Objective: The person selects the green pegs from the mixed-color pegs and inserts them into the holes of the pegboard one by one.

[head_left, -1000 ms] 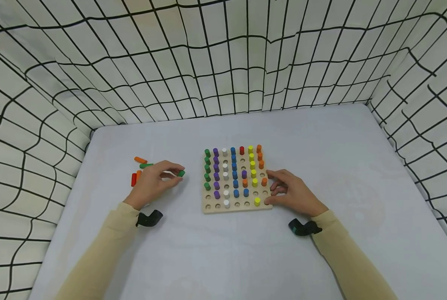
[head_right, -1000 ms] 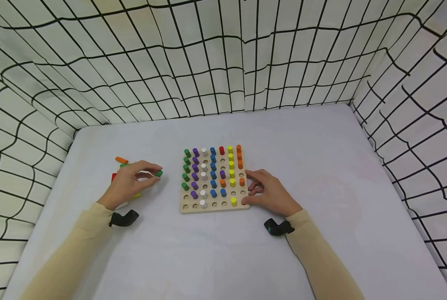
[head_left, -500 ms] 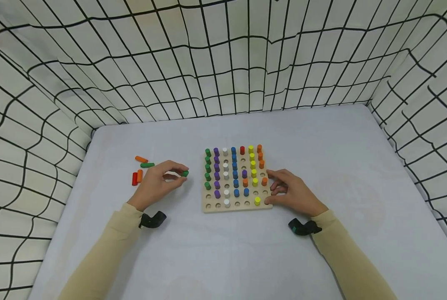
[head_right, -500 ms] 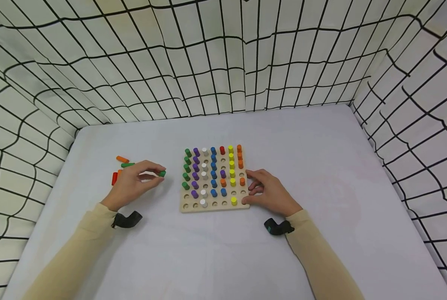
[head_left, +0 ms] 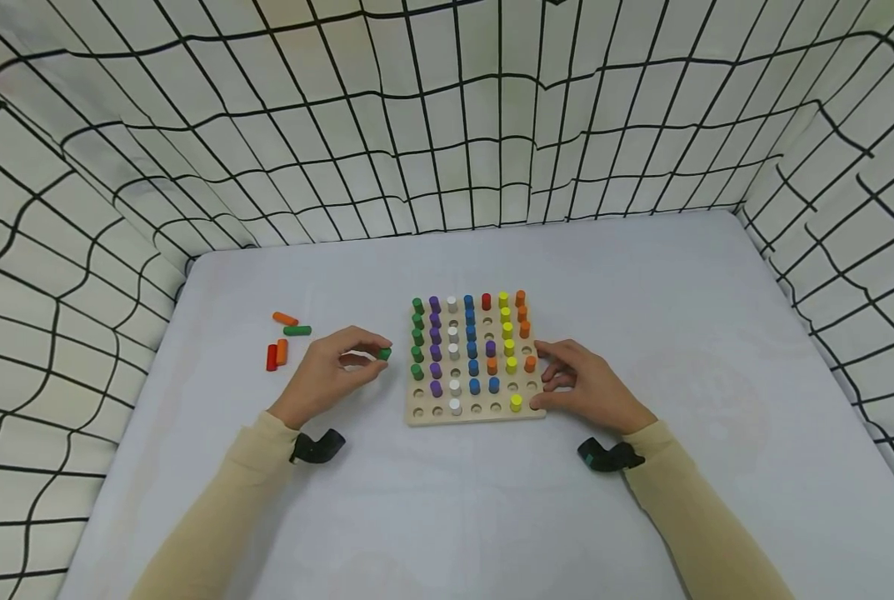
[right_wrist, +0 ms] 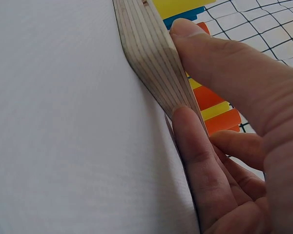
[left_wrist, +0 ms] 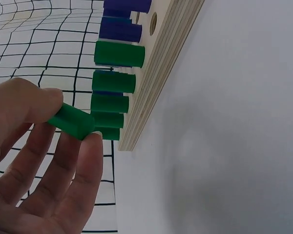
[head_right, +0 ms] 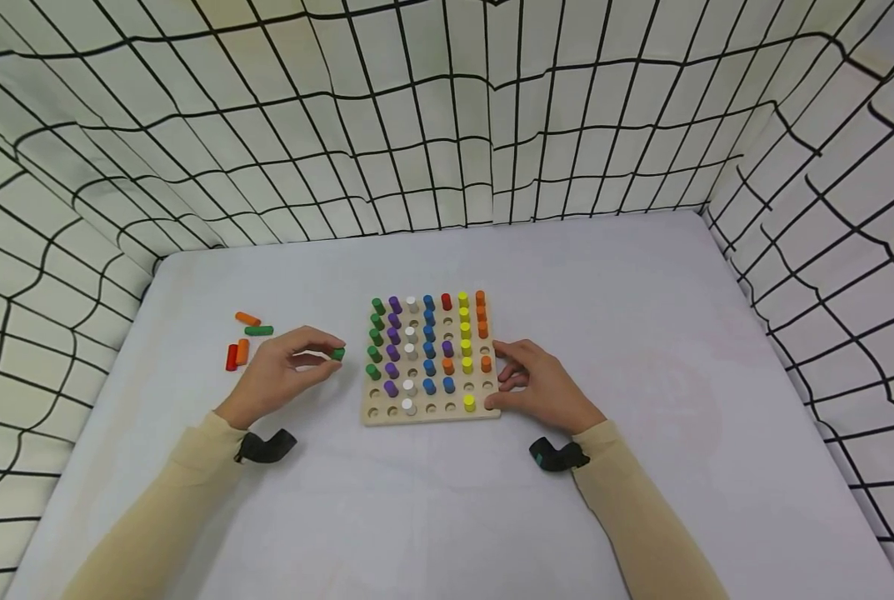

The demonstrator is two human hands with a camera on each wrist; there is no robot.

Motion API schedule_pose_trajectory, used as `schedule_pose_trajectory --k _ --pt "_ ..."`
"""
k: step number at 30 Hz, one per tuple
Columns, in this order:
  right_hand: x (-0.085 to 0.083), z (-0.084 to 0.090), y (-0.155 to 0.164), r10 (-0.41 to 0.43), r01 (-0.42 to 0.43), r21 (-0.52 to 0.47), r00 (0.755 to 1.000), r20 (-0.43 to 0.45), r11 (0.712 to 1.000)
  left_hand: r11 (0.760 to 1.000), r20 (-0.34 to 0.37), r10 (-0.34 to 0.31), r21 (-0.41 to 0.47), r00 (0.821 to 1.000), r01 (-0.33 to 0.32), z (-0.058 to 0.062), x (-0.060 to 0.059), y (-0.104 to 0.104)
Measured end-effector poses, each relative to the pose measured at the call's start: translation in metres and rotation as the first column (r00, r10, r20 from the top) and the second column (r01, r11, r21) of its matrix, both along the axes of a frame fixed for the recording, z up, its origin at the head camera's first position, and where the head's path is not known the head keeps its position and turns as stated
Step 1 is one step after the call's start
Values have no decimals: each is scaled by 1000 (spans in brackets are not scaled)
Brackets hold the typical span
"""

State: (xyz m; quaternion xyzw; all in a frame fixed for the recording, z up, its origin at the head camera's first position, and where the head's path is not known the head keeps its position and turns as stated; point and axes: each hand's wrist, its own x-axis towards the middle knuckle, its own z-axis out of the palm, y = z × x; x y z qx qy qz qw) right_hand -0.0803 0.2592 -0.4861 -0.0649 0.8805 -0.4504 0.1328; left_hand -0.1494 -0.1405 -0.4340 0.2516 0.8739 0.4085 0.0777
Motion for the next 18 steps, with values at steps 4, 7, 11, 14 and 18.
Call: schedule_pose_trajectory --k 4,7,11,14,18 --pt "0 0 0 1 -1 6 1000 -1 1000 999 14 -25 27 1000 25 -1 7 7" --pt "0 0 1 3 -3 10 1000 1 1000 997 16 -46 64 999 45 -4 12 10" --pt "0 1 0 2 -2 14 1000 -2 1000 992 35 -75 105 997 71 -9 18 14" --pt "0 1 0 -2 2 19 1000 -5 1000 990 54 -92 116 994 85 -12 22 17" --pt "0 1 0 -1 1 19 1000 -7 1000 990 77 -91 119 993 81 -14 27 21"
